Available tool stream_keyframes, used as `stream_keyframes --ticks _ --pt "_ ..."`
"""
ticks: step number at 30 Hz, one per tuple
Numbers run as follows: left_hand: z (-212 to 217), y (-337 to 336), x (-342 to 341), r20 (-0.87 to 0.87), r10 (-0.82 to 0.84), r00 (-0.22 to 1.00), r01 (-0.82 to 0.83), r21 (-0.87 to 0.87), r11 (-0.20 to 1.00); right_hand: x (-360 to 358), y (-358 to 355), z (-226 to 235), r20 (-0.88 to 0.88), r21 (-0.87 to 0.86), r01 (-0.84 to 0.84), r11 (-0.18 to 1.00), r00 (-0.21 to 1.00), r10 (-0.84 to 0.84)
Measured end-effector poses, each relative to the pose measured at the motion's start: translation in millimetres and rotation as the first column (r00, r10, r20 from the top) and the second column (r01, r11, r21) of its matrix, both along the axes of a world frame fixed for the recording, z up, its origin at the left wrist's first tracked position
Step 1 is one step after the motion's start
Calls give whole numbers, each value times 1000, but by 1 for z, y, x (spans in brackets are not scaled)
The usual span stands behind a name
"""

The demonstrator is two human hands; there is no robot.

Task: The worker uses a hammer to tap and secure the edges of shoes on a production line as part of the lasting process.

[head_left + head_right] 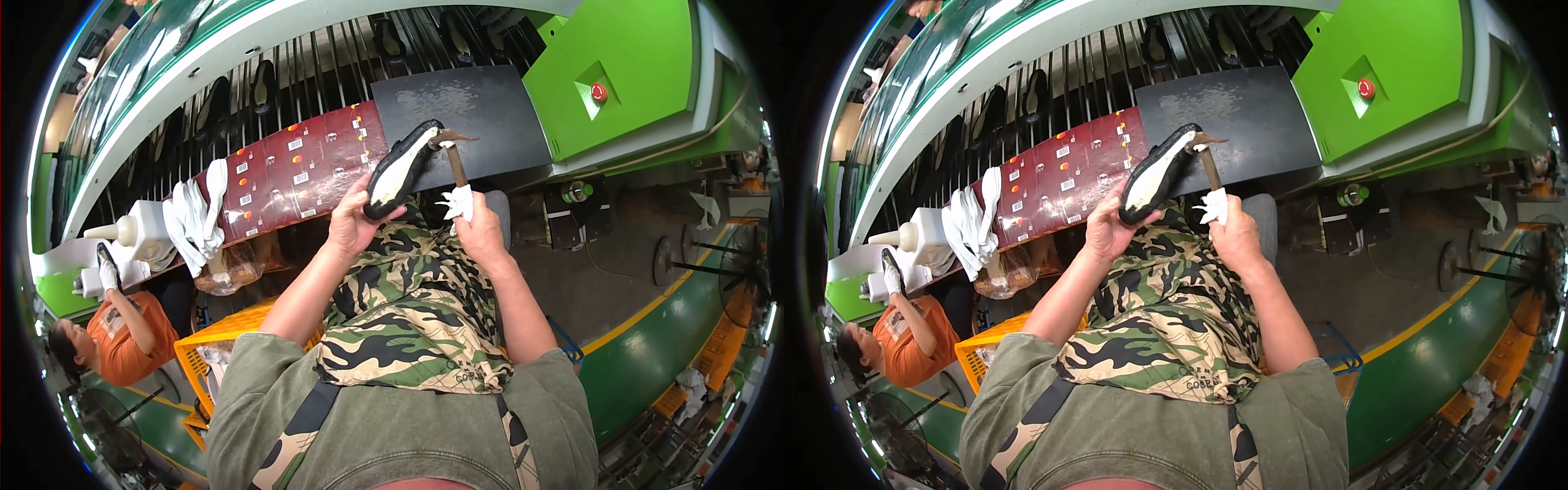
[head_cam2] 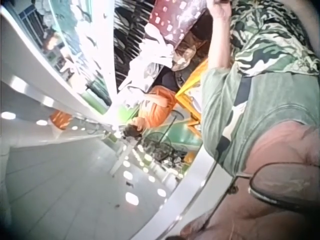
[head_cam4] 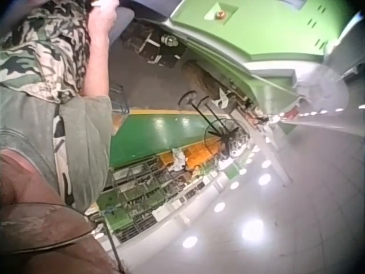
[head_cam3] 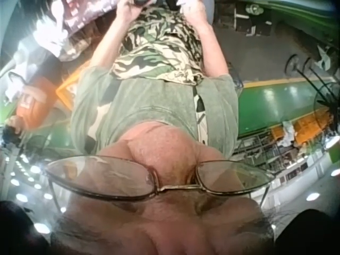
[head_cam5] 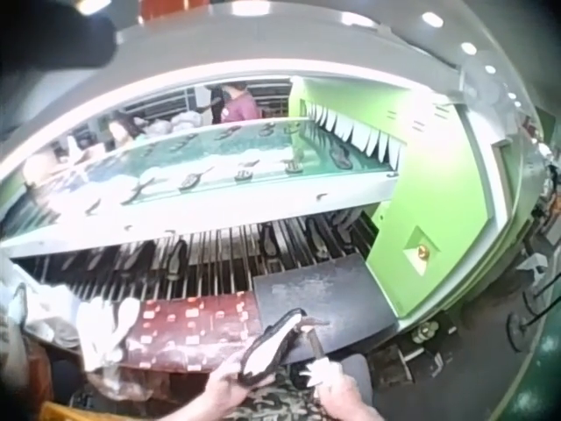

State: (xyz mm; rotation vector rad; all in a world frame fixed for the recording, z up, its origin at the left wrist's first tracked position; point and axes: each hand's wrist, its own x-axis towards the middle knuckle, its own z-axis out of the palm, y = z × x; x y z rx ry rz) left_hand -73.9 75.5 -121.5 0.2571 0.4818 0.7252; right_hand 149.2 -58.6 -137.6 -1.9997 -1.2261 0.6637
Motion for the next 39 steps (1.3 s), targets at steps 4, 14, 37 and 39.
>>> stream_keyframes --ticks 4,14,37,39 --pt "-7 17 13 -318 -289 903 276 -86 957 9 1 11 -78 7 -36 999 996 36" --pt "-23 -22 20 69 -355 932 358 -319 878 20 29 102 -368 464 192 865 930 -9" --pt "-29 -44 31 91 -287 954 300 -362 883 33 32 93 -138 272 47 961 990 -9" --pt "-30 -43 33 98 -289 952 305 -336 891 44 21 31 211 230 8 973 976 -58"
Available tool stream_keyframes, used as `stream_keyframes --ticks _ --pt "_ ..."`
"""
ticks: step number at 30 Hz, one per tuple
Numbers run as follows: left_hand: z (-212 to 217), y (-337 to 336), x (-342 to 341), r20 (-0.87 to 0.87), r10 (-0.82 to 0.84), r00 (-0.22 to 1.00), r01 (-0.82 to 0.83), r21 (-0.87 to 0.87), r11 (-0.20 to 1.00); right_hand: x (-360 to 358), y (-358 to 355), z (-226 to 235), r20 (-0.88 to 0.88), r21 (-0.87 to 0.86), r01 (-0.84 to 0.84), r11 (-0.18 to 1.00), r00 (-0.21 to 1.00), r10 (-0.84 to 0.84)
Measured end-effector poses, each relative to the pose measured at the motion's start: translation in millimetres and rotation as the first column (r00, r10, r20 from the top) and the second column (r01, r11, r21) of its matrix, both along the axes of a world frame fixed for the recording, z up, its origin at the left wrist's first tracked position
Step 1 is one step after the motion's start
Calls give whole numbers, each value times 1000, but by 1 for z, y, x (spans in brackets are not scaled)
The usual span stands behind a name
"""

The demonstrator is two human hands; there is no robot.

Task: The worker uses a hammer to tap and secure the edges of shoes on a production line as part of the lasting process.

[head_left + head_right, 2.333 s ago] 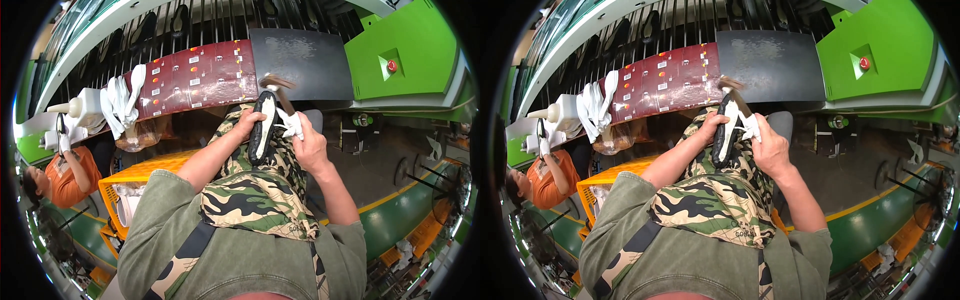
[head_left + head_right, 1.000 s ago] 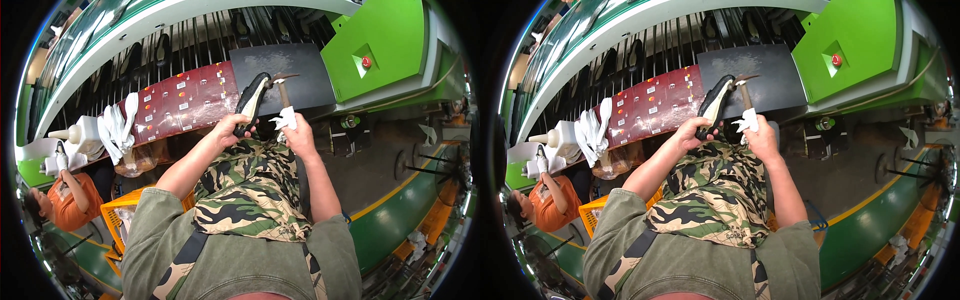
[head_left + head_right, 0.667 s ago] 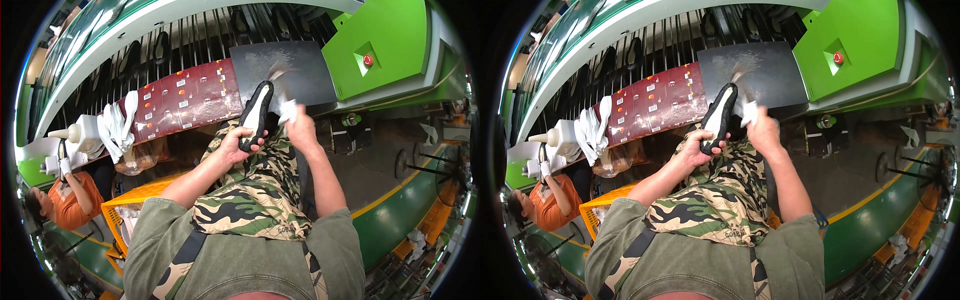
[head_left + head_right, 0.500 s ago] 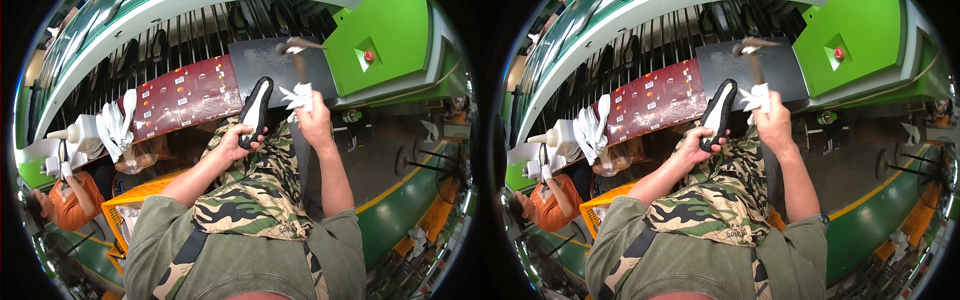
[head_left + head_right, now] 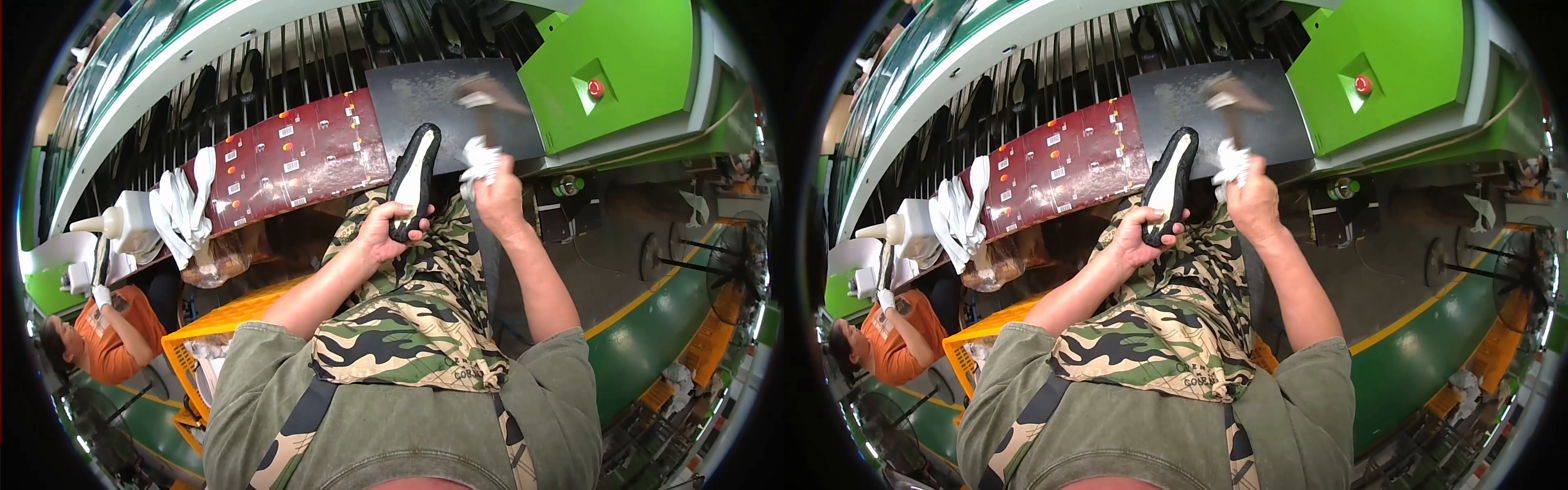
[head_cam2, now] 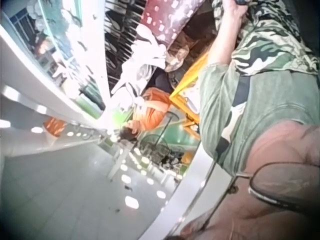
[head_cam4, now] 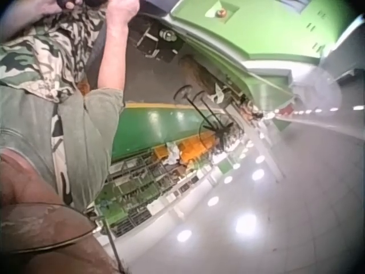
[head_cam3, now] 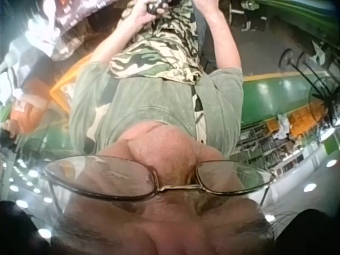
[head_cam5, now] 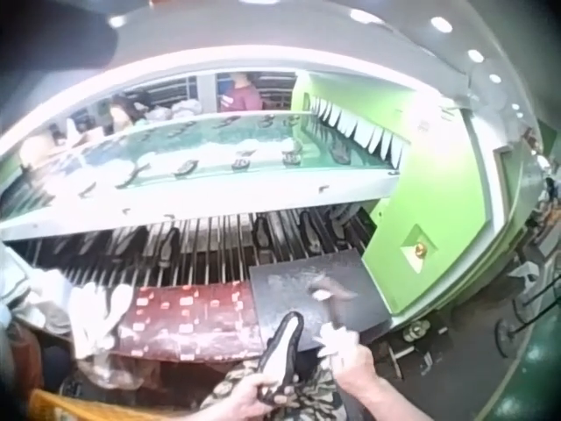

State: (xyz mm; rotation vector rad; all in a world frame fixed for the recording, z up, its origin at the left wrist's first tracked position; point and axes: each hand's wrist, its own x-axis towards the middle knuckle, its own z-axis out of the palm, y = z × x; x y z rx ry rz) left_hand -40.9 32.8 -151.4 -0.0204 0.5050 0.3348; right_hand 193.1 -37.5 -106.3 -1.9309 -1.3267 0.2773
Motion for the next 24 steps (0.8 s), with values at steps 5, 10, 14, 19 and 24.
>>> stream_keyframes --ticks 5,10,14,19,24 --pt "-1 -2 -6 -12 5 1000 -6 -26 1000 -2 1 48 -390 -152 -124 981 919 55" --pt "-3 2 2 15 -1 1000 1 -17 1000 -2 -15 -6 67 -423 -100 901 988 141" --pt "-1 4 -2 -9 11 1000 -11 -21 1000 -20 -8 43 -280 -37 -109 993 956 94" --pt "4 7 1 12 8 1000 -8 -43 999 -2 -15 -5 48 -379 -129 917 986 158" --pt "5 9 -2 7 9 1000 -9 -43 999 -21 -9 64 -299 -49 -127 991 948 107"
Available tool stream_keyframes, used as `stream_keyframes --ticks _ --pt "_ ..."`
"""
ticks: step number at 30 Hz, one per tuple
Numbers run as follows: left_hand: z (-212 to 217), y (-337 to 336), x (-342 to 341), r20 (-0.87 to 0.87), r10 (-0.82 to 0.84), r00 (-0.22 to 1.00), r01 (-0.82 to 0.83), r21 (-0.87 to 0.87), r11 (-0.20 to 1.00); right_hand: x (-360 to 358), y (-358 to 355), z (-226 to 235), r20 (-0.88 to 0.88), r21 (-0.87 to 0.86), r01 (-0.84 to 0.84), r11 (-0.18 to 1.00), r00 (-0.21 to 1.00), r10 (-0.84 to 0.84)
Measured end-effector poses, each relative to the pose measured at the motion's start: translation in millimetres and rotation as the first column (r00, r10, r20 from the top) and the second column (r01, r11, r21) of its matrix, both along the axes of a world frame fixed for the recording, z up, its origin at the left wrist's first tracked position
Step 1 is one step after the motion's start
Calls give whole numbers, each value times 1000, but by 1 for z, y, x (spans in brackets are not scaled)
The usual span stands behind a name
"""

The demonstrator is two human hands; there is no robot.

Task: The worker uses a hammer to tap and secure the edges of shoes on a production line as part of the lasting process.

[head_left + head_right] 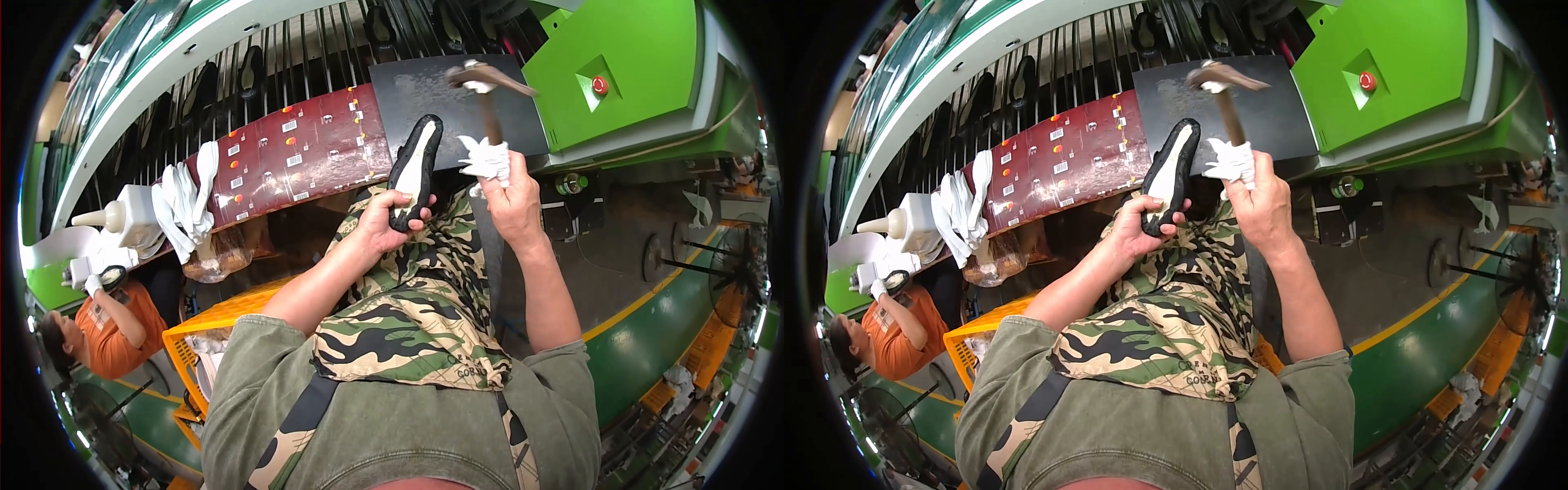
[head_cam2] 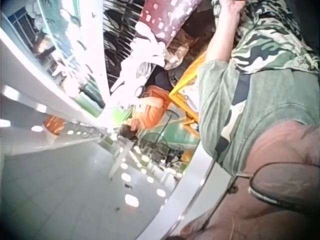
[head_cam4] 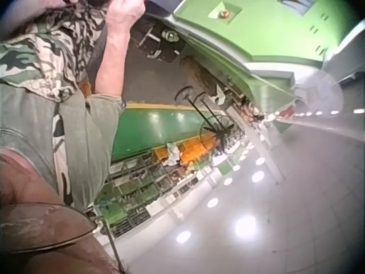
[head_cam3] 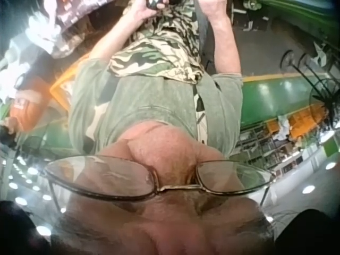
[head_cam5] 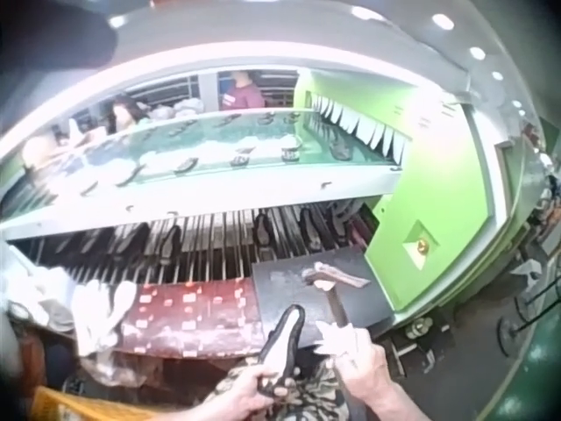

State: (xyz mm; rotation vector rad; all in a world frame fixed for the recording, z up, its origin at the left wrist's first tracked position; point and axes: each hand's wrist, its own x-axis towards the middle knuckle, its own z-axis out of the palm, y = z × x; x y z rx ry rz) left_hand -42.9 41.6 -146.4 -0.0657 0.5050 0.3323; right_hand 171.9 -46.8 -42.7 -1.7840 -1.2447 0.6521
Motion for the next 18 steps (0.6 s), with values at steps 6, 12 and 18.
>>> stream_keyframes --ticks 6,12,18 --pt "-1 2 4 20 6 1000 -6 4 1000 1 -16 -56 317 -323 -22 946 939 130" --pt "-1 -1 -1 -13 12 1000 -11 22 1000 -8 -16 18 -356 284 221 933 928 -112" --pt "-10 4 0 -76 -15 997 23 102 995 7 -27 -68 294 -127 -99 987 946 133"
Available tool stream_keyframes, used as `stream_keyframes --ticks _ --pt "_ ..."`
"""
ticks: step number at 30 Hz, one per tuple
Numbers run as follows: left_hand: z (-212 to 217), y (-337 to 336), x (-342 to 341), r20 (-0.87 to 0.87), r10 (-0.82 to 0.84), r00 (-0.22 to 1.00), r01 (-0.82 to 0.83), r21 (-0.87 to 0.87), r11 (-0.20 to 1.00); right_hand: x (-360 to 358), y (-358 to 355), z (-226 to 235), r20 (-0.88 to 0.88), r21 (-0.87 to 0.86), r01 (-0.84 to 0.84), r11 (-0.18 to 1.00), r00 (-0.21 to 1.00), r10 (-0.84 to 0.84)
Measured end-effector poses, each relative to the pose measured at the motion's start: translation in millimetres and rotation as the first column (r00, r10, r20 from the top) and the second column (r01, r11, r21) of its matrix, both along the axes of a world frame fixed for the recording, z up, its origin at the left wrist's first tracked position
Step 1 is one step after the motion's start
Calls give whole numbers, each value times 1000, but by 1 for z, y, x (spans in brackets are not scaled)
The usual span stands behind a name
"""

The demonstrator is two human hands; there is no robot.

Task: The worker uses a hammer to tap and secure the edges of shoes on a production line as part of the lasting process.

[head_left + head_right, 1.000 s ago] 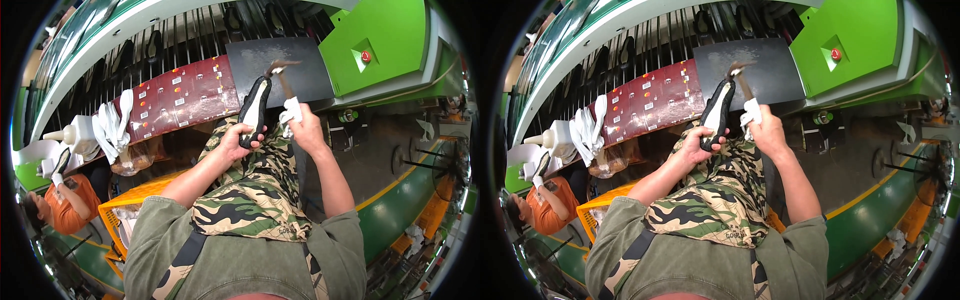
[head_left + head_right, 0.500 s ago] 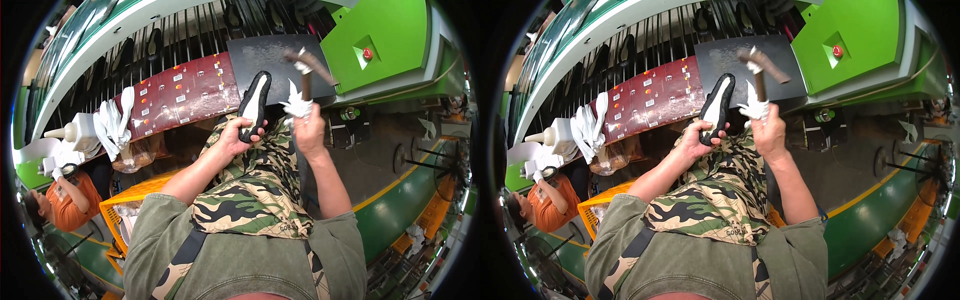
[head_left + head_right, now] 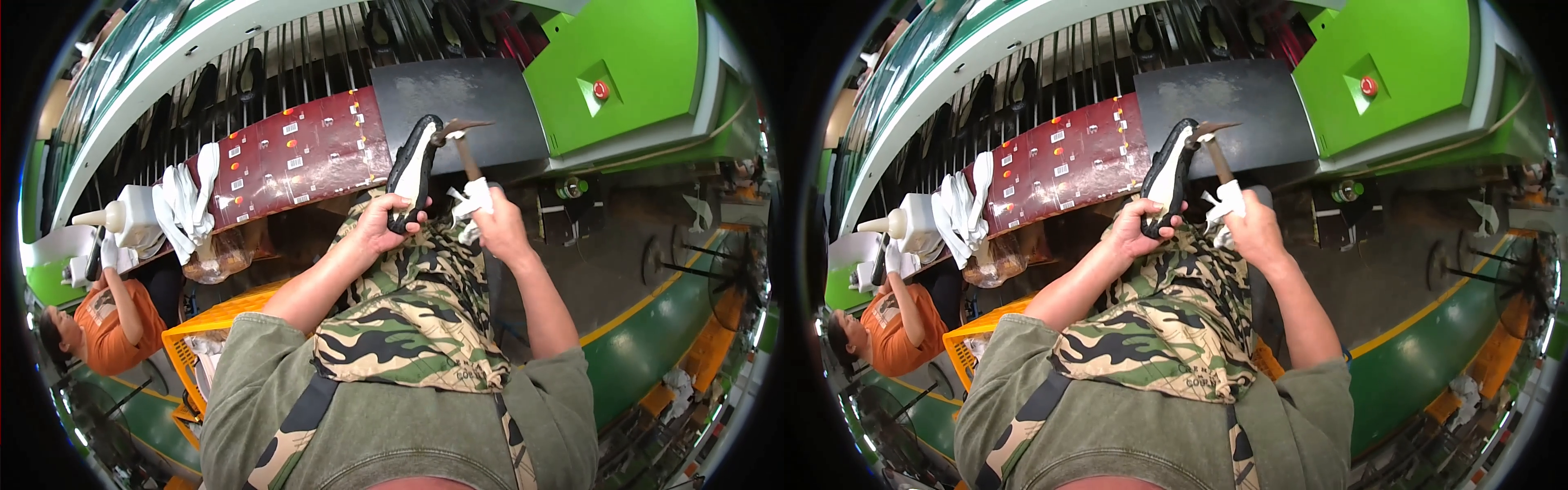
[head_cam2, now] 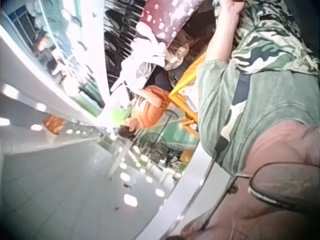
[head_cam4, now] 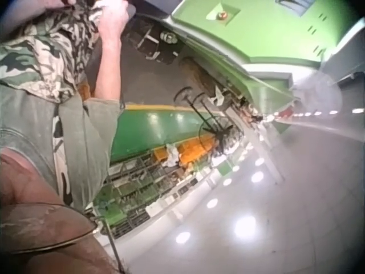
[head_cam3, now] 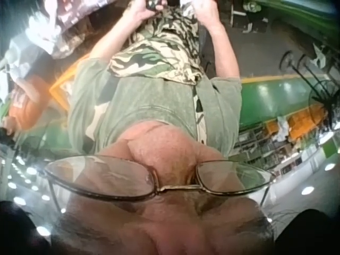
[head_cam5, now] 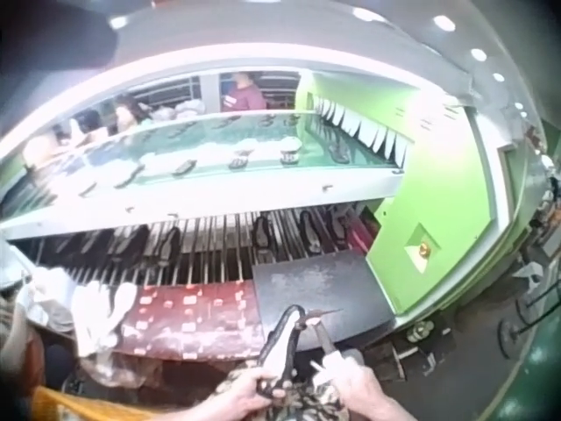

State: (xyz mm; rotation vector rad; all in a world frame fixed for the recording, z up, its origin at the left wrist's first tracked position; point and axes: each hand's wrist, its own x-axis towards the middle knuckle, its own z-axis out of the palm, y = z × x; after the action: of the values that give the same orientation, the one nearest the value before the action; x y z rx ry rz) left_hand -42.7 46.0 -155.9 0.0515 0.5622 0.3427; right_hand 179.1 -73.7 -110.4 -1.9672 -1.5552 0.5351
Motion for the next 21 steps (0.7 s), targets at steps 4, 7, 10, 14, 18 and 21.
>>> stream_keyframes --ticks 4,7,10,14,18,21 --pt "5 12 -4 79 51 996 -46 -67 997 -12 4 60 -591 179 278 944 798 -123" --pt "4 16 2 85 30 996 -23 -74 997 -26 1 14 -715 245 355 902 695 -80" --pt "2 15 -1 9 6 1000 -6 -4 1000 -8 8 3 -416 -213 37 976 901 -125" --pt "2 15 -7 71 35 997 -29 -83 996 -26 15 55 -587 156 232 960 803 -99" --pt "1 12 0 23 4 1000 -2 -51 999 -6 11 6 130 -199 -36 979 990 63" --pt "0 13 -9 64 -1 998 5 -55 998 -18 15 48 -513 -128 47 991 852 -106"
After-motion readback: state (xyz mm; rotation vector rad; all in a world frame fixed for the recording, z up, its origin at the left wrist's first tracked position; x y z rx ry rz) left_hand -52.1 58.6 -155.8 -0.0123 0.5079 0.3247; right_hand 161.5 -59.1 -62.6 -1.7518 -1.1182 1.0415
